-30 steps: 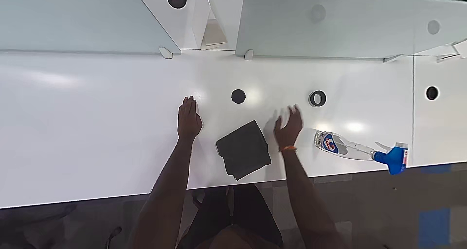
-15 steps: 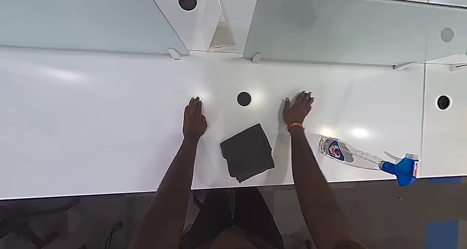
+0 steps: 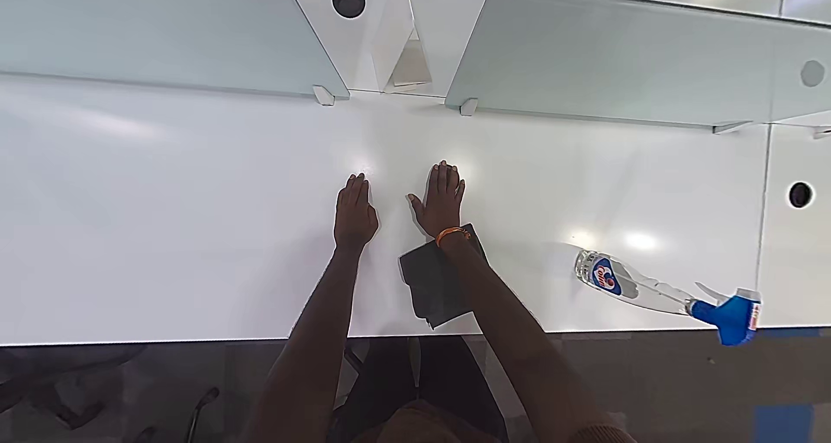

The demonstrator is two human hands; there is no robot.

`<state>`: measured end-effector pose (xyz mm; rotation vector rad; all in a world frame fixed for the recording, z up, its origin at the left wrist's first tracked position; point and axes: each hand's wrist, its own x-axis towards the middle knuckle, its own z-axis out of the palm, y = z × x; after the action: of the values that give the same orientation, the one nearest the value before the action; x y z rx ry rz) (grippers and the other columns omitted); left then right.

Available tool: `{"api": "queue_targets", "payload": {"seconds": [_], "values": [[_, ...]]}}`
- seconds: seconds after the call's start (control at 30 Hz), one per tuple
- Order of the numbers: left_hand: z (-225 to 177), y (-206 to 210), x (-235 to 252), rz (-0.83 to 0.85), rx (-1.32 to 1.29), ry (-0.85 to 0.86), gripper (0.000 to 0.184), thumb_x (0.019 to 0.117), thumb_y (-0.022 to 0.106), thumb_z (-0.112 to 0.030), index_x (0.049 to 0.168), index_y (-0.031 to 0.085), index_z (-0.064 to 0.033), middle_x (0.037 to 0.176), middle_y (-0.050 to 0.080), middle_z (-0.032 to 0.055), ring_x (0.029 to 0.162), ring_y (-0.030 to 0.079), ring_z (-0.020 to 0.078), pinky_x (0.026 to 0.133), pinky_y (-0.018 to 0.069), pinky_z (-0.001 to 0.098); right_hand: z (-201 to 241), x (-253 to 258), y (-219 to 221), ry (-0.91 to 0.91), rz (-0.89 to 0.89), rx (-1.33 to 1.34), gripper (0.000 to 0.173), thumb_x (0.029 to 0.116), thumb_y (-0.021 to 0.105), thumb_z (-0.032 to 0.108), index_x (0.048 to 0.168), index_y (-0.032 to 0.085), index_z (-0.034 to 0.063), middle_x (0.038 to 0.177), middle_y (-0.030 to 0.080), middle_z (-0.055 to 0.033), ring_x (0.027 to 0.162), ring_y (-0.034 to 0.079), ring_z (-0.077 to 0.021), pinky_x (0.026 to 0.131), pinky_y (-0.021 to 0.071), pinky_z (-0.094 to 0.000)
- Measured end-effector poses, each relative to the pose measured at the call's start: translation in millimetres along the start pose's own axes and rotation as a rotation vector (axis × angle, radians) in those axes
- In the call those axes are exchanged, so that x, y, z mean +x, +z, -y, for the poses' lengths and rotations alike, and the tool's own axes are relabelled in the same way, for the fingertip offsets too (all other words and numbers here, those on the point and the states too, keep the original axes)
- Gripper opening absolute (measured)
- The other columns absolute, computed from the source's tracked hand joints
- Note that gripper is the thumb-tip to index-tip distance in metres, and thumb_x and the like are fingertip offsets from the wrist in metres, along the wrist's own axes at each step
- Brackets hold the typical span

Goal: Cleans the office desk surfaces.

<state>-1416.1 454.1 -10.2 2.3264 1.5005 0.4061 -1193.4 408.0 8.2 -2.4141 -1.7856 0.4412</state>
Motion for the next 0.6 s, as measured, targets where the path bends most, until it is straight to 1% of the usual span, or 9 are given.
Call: {"api": "queue_targets", "payload": {"seconds": [0.1, 0.2, 0.3, 0.37, 0.4, 0.43, 0.5, 0.57, 0.6], "values": [[0.1, 0.4, 1.2, -0.014, -0.002, 0.004, 0.054, 0.0967, 0.033, -0.013, 0.147, 0.049, -0.0009, 0.163, 0.039, 0.0109, 0.155, 0.028, 0.0273, 0.125, 0.0231, 0.0473, -2.3, 2.5, 5.8, -0.015, -0.015, -0.016, 0.107, 0.0925, 0.038, 0.077, 0.164, 0.01, 0.0032, 0.173, -0.002, -0.0154, 0.159, -0.003, -0.0363, 0.125, 0.0019, -0.0633], [-0.8, -0.4, 0.9, -0.019, -0.001, 0.008, 0.055, 0.0961, 0.034, -0.014, 0.147, 0.049, -0.0007, 0.162, 0.039, 0.0116, 0.154, 0.029, 0.0277, 0.124, 0.0241, 0.0477, -2.9, -5.3, -12.0, -0.021, 0.009, 0.03, 0.102, 0.0944, 0.036, 0.076, 0.165, 0.013, 0.0059, 0.173, 0.003, -0.0127, 0.16, -0.001, -0.0342, 0.122, 0.0025, -0.0693], [-1.3, -1.6, 2.0, -0.027, -0.005, 0.01, 0.054, 0.0964, 0.033, -0.014, 0.145, 0.051, -0.0002, 0.161, 0.041, 0.012, 0.153, 0.031, 0.0283, 0.123, 0.0256, 0.048, -5.5, -43.2, -39.2, -0.092, -0.064, 0.102, 0.089, 0.0976, 0.035, 0.068, 0.163, 0.024, 0.0093, 0.172, 0.017, -0.0125, 0.16, 0.006, -0.0339, 0.121, 0.0041, -0.0728], [-1.5, -2.1, 2.5, -0.019, -0.002, 0.005, 0.054, 0.0961, 0.034, -0.014, 0.145, 0.051, 0.0, 0.161, 0.041, 0.0122, 0.153, 0.031, 0.0283, 0.123, 0.0258, 0.0481, -10.2, -83.4, -50.5, -0.138, -0.097, 0.129, 0.084, 0.0972, 0.035, 0.066, 0.157, 0.039, 0.0073, 0.166, 0.031, -0.0165, 0.156, 0.019, -0.0409, 0.119, 0.011, -0.075], [-1.4, -2.2, 2.2, -0.016, 0.001, 0.004, 0.054, 0.0958, 0.034, -0.014, 0.146, 0.05, -0.0001, 0.161, 0.041, 0.0121, 0.153, 0.031, 0.0282, 0.123, 0.0258, 0.0479, -13.8, -105.2, -51.0, -0.152, -0.09, 0.112, 0.085, 0.0967, 0.033, 0.068, 0.154, 0.044, 0.0071, 0.163, 0.037, -0.0183, 0.154, 0.026, -0.0439, 0.117, 0.0149, -0.0755], [-1.8, -2.2, 2.3, -0.016, 0.0, 0.004, 0.054, 0.096, 0.034, -0.013, 0.146, 0.05, 0.0, 0.161, 0.041, 0.0122, 0.153, 0.03, 0.0282, 0.123, 0.0256, 0.048, -18.6, -126.8, -47.2, -0.157, -0.069, 0.092, 0.085, 0.096, 0.032, 0.07, 0.153, 0.047, 0.0092, 0.162, 0.04, -0.0186, 0.152, 0.029, -0.0449, 0.117, 0.0163, -0.0755], [-1.5, -1.4, 2.0, -0.027, 0.004, 0.007, 0.054, 0.0961, 0.035, -0.014, 0.146, 0.05, 0.0002, 0.161, 0.041, 0.0124, 0.153, 0.031, 0.0282, 0.123, 0.0258, 0.0483, -31.2, -167.9, -27.5, -0.159, -0.028, 0.04, 0.082, 0.0935, 0.034, 0.073, 0.153, 0.049, 0.018, 0.161, 0.042, -0.0171, 0.15, 0.033, -0.044, 0.115, 0.0166, -0.0762], [-1.3, -1.3, 1.6, -0.026, 0.013, 0.007, 0.054, 0.0963, 0.035, -0.013, 0.146, 0.05, 0.0001, 0.161, 0.041, 0.0123, 0.153, 0.031, 0.0282, 0.123, 0.0258, 0.0482, -42.5, -200.2, -4.1, -0.131, 0.062, -0.051, 0.08, 0.0915, 0.035, 0.076, 0.156, 0.045, 0.0296, 0.164, 0.037, -0.0134, 0.153, 0.029, -0.0407, 0.115, 0.0134, -0.0767], [-1.6, -1.4, 1.1, -0.016, 0.015, 0.002, 0.054, 0.0962, 0.035, -0.014, 0.146, 0.05, 0.0001, 0.162, 0.04, 0.0123, 0.154, 0.03, 0.028, 0.123, 0.0252, 0.0481, -46.4, -208.9, 5.8, -0.125, 0.086, -0.099, 0.079, 0.0911, 0.036, 0.077, 0.157, 0.043, 0.0329, 0.165, 0.035, -0.012, 0.153, 0.029, -0.0394, 0.115, 0.0125, -0.0769]]}}
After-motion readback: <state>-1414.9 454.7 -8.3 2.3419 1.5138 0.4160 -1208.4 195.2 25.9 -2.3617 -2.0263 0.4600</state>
